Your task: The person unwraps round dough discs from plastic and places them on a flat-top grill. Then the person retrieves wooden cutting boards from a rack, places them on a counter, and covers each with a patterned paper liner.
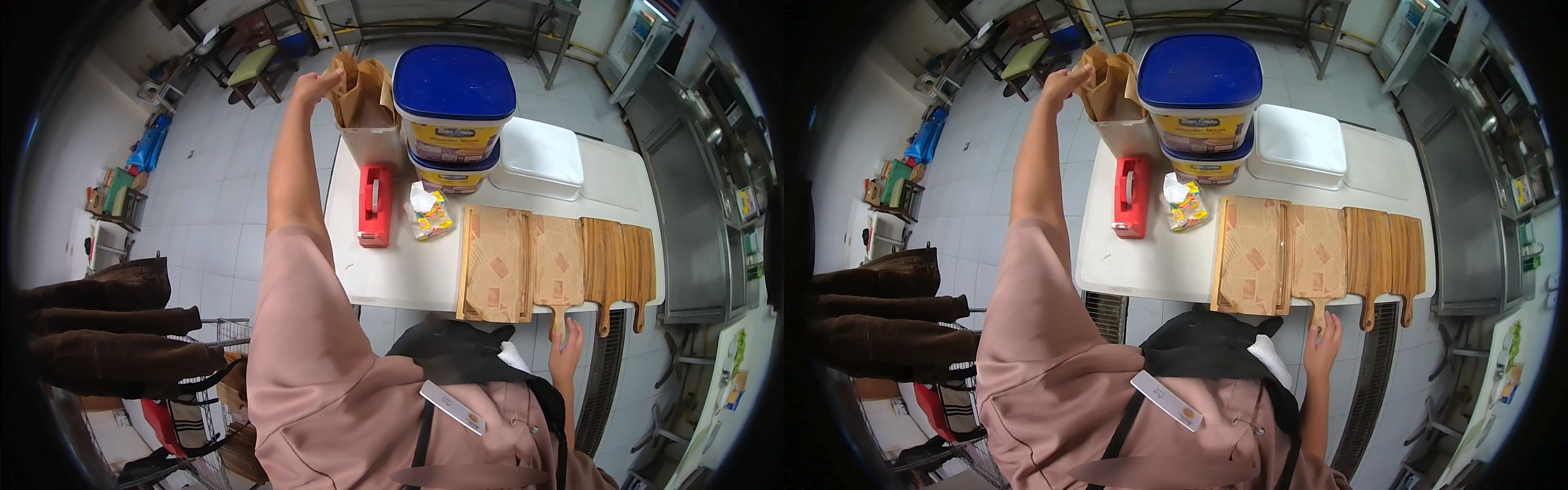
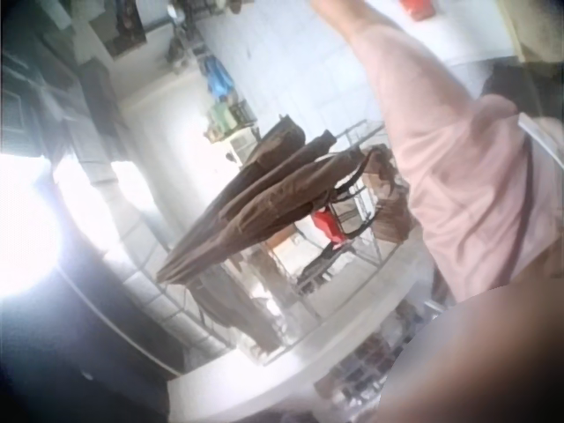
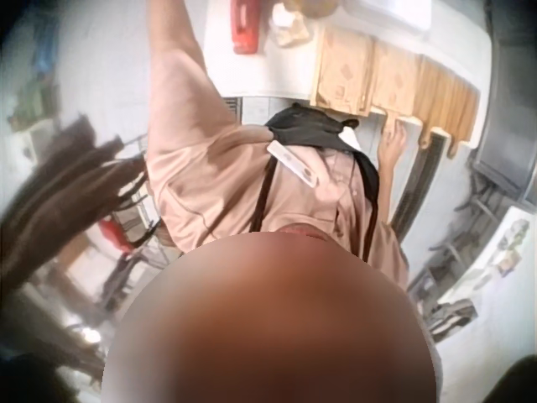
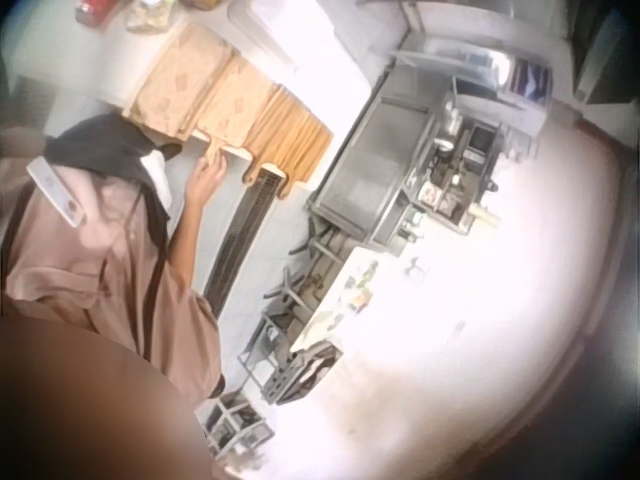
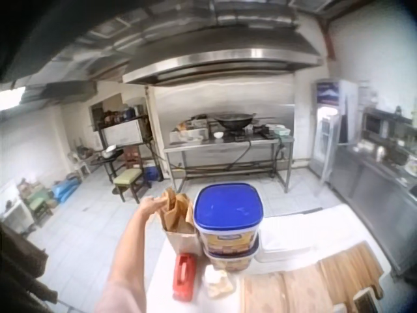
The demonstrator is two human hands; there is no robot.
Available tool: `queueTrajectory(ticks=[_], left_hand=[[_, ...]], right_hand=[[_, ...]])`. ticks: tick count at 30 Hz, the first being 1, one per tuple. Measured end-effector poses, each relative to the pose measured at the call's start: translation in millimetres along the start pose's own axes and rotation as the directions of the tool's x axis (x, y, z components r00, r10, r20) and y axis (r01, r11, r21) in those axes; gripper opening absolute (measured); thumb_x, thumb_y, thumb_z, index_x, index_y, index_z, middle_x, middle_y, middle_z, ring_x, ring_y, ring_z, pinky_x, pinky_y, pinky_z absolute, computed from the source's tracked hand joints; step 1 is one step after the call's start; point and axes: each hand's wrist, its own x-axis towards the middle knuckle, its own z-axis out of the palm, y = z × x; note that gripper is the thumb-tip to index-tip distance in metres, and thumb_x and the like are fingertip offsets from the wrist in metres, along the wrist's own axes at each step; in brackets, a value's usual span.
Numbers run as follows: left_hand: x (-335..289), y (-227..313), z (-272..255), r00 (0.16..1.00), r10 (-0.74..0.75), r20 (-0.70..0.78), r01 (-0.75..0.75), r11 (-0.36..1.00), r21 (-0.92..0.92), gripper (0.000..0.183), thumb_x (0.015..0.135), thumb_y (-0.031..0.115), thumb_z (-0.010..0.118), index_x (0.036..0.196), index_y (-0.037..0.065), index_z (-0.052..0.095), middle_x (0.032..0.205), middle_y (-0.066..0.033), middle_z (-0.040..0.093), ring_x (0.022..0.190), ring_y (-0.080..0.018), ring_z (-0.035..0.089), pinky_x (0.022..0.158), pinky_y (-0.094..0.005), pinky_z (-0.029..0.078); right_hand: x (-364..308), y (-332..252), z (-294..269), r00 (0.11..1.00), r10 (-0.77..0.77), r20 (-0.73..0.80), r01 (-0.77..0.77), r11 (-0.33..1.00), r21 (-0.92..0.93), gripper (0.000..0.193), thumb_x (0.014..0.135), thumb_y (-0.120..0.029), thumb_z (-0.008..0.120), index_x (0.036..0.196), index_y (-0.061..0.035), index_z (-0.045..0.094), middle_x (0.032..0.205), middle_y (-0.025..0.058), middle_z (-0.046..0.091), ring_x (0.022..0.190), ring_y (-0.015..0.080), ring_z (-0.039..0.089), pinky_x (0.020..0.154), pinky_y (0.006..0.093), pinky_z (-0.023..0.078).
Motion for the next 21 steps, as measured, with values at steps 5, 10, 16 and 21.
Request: queueTrajectory(ticks=[5,10,16,21], left_hand=[[-9.2,25.6,-26.6,0.973,0.006,0.232,0.015,0.996,-0.090,0.023,0.075,0.026,0.073,0.081,0.005,0.067,0.075,-0.0026,0.063,0.066,-0.0101,0.058,0.059,-0.0278,0.049],[-12.5,34.2,-31.9,0.968,0.020,0.249,-0.050,0.992,0.115,0.024,0.071,0.024,0.077,0.079,0.005,0.064,0.075,-0.0017,0.062,0.066,-0.0113,0.057,0.060,-0.0280,0.047],[-15.1,59.0,-33.0,0.982,0.078,0.173,-0.091,0.993,0.069,0.032,0.076,0.033,0.072,0.088,0.004,0.065,0.078,-0.0038,0.062,0.068,-0.0129,0.056,0.058,-0.0292,0.043],[4.1,70.3,-42.8,0.974,0.206,0.090,-0.224,0.870,0.439,0.033,0.068,0.031,0.069,0.087,0.004,0.068,0.084,-0.0124,0.067,0.078,-0.0225,0.064,0.070,-0.0332,0.049]], right_hand=[[4.6,-12.2,-1.6,1.000,-0.007,-0.008,0.008,0.999,0.041,0.041,0.090,-0.016,0.053,0.126,0.0014,0.048,0.126,0.0240,0.046,0.118,0.0401,0.045,0.100,0.0455,0.034],[8.0,-11.7,3.5,1.000,0.006,0.015,-0.006,1.000,0.019,0.041,0.089,-0.017,0.054,0.127,0.0004,0.047,0.126,0.0212,0.046,0.118,0.0382,0.045,0.100,0.0448,0.034],[7.2,-12.3,-0.5,1.000,0.020,0.023,-0.020,1.000,0.016,0.042,0.090,-0.016,0.053,0.128,-0.0015,0.046,0.127,0.0193,0.045,0.118,0.0371,0.045,0.100,0.0450,0.034],[4.1,-5.3,-2.9,1.000,0.018,0.020,-0.018,1.000,0.024,0.042,0.090,-0.017,0.053,0.128,-0.0014,0.047,0.126,0.0201,0.047,0.118,0.0375,0.045,0.100,0.0450,0.035]])
